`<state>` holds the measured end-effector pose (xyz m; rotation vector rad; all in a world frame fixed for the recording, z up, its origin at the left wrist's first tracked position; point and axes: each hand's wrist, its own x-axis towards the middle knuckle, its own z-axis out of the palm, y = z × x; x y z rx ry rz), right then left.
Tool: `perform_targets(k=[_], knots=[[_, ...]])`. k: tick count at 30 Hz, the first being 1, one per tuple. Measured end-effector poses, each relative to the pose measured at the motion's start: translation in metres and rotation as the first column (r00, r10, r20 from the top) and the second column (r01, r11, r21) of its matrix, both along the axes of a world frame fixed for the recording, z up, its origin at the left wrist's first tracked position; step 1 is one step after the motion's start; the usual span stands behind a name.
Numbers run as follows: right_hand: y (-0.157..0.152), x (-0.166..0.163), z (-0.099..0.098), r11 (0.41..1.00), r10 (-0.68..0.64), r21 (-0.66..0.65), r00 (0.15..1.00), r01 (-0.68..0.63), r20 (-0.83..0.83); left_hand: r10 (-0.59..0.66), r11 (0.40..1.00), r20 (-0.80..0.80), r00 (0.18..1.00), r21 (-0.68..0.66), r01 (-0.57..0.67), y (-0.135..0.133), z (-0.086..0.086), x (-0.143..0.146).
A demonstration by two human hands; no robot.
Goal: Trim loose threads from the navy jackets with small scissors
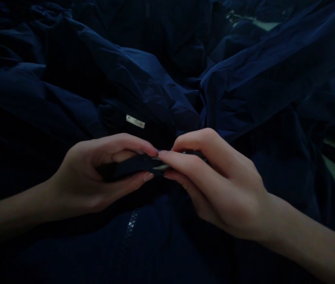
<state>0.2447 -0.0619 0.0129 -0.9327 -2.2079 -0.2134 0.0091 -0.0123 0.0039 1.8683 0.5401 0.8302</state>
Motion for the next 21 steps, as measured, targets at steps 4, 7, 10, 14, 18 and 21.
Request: perform_targets(k=[4, 7, 10, 14, 18, 21], knots=[[-0.0009, -0.001, 0.0004, 0.999, 0.038, -0.02, 0.999, -0.037, 0.031, 0.022, 0.999, -0.012, 1.0, 0.025, -0.022, -0.0002, -0.0004, 0.0001], [-0.0012, 0.0, -0.0003, 0.997, 0.073, -0.035, 0.997, -0.072, 0.006, 0.023, 1.0, -0.018, 1.0, 0.018, -0.023, -0.0003, -0.0004, 0.0004], [0.0003, 0.002, -0.0006, 0.992, 0.095, -0.075, 0.995, -0.097, -0.027, 0.024, 1.0, -0.023, 0.999, 0.013, -0.024, -0.0006, -0.0003, 0.0004], [0.0031, 0.0034, 0.0003, 0.985, 0.129, -0.109, 0.991, -0.131, -0.022, 0.02, 1.0, -0.018, 1.0, 0.019, -0.02, -0.0006, -0.0007, 0.0003], [0.0033, 0.0033, 0.0014, 0.987, 0.11, -0.119, 0.994, -0.112, -0.021, 0.022, 0.999, -0.019, 1.0, 0.03, -0.021, 0.0001, -0.0008, 0.0001], [0.0024, 0.0032, 0.0018, 0.987, 0.101, -0.119, 0.994, -0.104, -0.032, 0.013, 0.999, -0.026, 1.0, 0.049, -0.011, 0.0003, -0.0009, -0.0001]])
